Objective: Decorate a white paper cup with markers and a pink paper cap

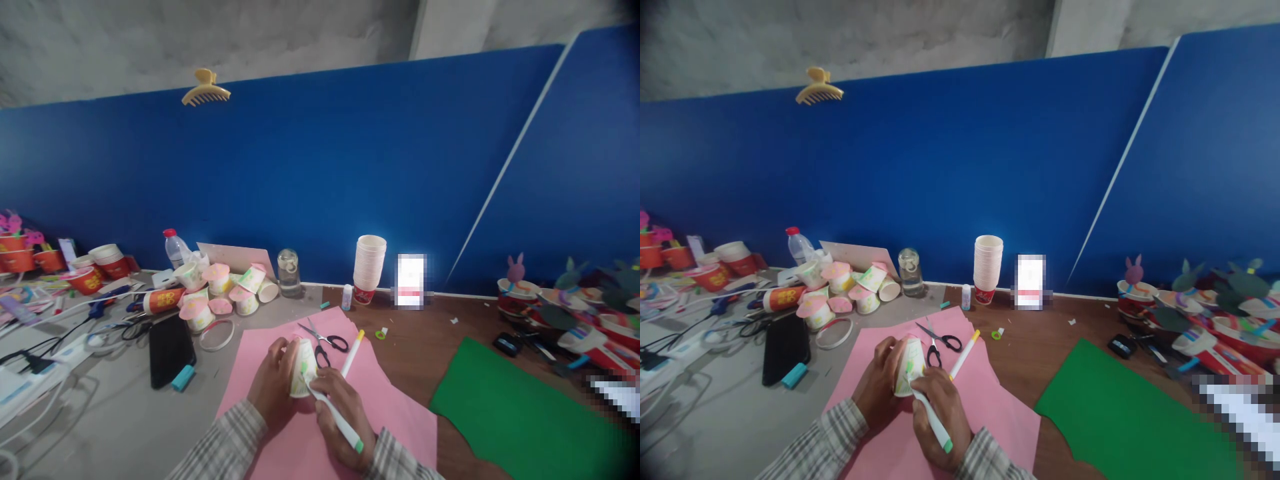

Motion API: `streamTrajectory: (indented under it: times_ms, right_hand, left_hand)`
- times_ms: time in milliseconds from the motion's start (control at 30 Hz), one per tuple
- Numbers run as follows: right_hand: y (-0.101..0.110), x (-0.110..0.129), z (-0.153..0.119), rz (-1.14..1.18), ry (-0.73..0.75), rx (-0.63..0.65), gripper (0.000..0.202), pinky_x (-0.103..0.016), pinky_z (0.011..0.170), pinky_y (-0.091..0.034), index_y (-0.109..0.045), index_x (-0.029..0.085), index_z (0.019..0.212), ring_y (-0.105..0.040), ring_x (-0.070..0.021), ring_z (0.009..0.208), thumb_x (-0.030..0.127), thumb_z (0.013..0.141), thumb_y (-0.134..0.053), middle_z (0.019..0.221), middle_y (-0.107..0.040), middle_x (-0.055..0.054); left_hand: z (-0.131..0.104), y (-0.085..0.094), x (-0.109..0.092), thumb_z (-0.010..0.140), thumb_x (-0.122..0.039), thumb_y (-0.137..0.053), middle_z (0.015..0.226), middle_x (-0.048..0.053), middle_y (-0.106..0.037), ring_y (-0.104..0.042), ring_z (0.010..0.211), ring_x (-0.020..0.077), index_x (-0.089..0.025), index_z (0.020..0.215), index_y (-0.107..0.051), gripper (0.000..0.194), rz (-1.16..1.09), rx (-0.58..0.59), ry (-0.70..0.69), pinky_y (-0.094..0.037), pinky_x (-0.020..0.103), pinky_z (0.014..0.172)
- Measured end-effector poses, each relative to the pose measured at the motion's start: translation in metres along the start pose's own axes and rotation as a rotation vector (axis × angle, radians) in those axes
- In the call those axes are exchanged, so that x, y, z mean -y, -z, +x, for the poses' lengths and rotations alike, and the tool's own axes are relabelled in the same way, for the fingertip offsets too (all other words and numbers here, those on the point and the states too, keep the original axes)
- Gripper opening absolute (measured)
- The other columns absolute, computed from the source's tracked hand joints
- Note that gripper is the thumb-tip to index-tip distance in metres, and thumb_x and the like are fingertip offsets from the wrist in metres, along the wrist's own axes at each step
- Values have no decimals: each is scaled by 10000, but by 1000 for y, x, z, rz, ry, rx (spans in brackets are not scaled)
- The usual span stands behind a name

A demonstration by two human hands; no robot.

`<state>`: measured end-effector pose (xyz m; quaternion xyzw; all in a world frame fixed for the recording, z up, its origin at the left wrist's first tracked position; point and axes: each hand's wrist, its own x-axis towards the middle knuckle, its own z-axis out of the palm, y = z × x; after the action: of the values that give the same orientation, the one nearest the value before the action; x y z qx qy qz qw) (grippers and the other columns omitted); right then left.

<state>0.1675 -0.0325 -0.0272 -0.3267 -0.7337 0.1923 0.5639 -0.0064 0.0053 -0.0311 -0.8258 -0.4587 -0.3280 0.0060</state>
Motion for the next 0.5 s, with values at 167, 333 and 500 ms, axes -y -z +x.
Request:
streamTrajectory:
  times_ms: [167, 333, 500]
  right_hand:
    - [0, 0, -2, -20, -8, -6, 230, -357, 774, -554, -626, 223, 898, -642, -263, 860, 104, 712, -561, 848, -667, -48]
    - [-1, -2, -3, -20, -18, -27, 231, -338, 765, -562, -635, 230, 888, -654, -263, 861, 107, 706, -563, 871, -681, -53]
    - [-1, -1, -4, 0, -43, -39, 234, -360, 766, -567, -642, 244, 906, -659, -278, 870, 134, 717, -559, 874, -694, -48]
  left_hand:
    - [0, 0, 0, 577, -173, -653, 1115, 125, -389, -519, 906, 287, -203, 1285, -209, 836, 5, -9, 12, -538, 453, 732]
    - [-1, -1, 1, 587, -166, -646, 1127, 134, -378, -528, 891, 280, -187, 1289, -202, 831, -2, 1, 6, -527, 458, 759]
    - [-1, 0, 1, 591, -183, -658, 1136, 137, -368, -537, 877, 284, -199, 1289, -195, 837, -6, 0, 10, -530, 462, 750]
